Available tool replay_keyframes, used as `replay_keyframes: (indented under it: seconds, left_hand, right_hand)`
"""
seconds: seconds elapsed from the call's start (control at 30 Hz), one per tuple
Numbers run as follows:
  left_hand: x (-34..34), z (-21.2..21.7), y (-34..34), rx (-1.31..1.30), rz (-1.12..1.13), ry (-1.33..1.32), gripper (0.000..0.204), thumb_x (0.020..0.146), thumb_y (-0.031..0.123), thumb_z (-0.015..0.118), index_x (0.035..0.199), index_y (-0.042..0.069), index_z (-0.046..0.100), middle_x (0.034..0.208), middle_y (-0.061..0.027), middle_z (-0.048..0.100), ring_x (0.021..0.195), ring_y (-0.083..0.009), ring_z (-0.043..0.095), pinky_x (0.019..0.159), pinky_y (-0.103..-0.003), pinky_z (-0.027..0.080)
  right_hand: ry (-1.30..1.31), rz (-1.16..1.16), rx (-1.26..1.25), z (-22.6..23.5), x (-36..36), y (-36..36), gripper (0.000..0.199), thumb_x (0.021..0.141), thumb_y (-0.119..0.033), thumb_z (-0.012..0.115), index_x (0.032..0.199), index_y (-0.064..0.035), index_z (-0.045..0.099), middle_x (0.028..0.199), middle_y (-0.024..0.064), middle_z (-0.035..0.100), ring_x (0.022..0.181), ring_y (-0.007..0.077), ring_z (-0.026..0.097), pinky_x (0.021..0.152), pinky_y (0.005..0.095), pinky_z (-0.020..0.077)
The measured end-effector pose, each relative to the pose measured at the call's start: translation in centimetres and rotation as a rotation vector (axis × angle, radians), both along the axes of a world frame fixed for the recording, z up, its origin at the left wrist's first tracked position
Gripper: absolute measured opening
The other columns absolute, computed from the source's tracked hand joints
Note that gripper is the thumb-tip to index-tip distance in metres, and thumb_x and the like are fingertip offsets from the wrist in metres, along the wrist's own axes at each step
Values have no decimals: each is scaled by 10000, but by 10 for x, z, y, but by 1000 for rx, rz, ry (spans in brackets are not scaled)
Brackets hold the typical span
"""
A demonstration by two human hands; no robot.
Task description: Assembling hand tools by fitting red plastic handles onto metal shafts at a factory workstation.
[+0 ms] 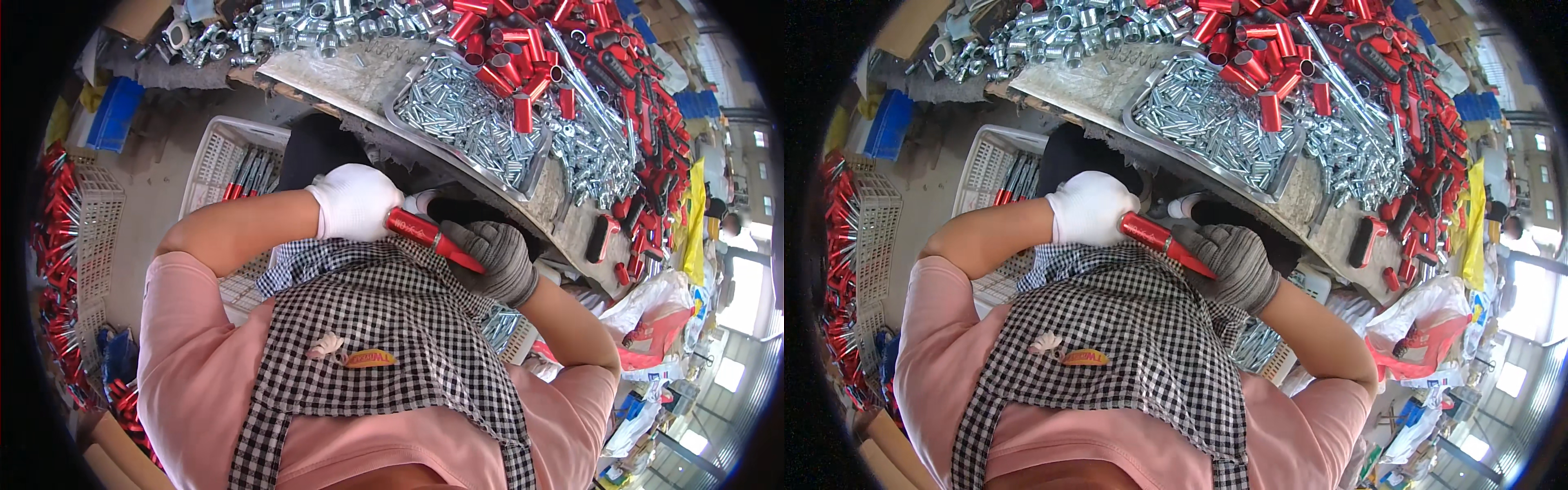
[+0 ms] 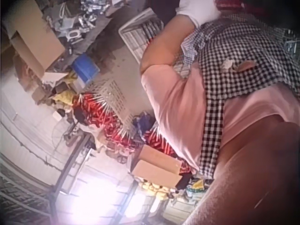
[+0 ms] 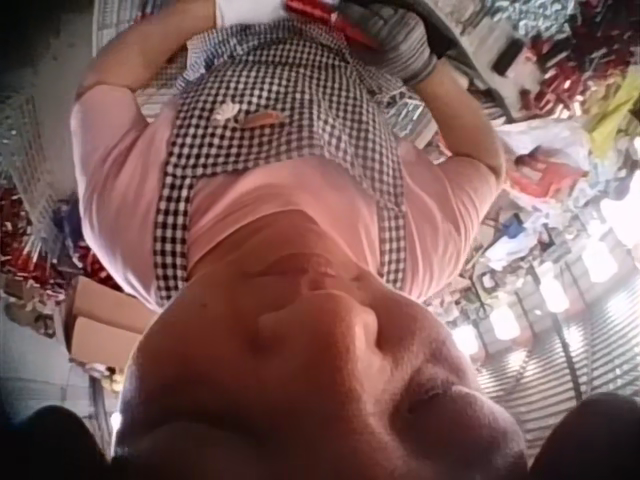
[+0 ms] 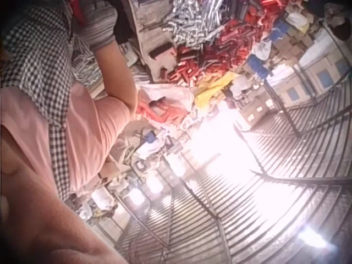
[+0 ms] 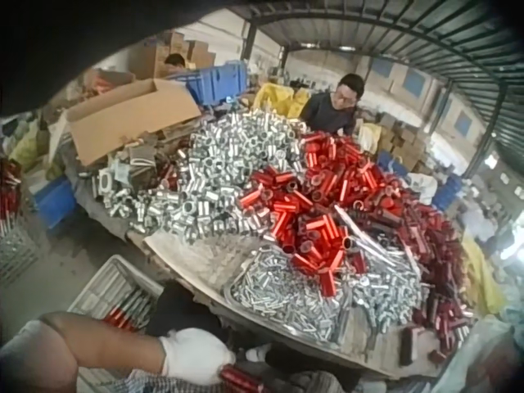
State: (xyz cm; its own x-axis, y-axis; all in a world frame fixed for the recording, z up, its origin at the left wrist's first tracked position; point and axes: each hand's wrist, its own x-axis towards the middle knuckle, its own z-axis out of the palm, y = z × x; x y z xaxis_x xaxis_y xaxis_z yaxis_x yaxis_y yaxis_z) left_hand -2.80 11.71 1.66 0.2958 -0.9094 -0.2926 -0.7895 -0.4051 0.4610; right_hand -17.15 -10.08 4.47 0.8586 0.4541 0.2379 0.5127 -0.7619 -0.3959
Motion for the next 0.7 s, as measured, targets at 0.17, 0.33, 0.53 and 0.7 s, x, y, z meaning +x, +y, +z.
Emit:
replay_keyframes:
  seconds: [0.17, 0.33, 0.53, 0.7]
  left_hand:
    - [9, 12, 0, 15, -157, 227, 282, 768, 324, 700, 712, 50, 660, 653, -146, 640, 619, -326, 644, 596, -415, 500]
    - [4, -8, 2, 142, -172, 803, 268, 721, 210, 797, 697, 3, 628, 602, -96, 610, 564, -123, 562, 564, -315, 463]
    - [-1, 23, -9, 10, -58, 67, 285, 762, 339, 662, 692, 64, 666, 665, -163, 648, 669, -394, 643, 610, -445, 519]
    - [2, 30, -6, -196, 25, -188, 188, 714, 255, 660, 667, 73, 654, 626, -156, 632, 615, -360, 651, 582, -443, 521]
  right_hand:
    - [-245, 176, -172, -1, 2, -11, 498, 626, -157, 748, 1098, -15, 673, 799, 104, 636, 637, 257, 625, 534, 379, 494]
    - [-334, 451, -278, 27, 7, -9, 416, 676, -154, 674, 1067, -11, 681, 742, 93, 614, 602, 231, 611, 497, 364, 481]
    - [-114, 42, -111, 12, -5, -7, 535, 650, -125, 751, 1164, -15, 654, 757, 86, 623, 630, 262, 635, 553, 363, 511]
    - [251, -215, 355, -2, -10, -7, 524, 716, -129, 765, 1212, -32, 625, 823, 86, 649, 710, 230, 661, 645, 350, 538]
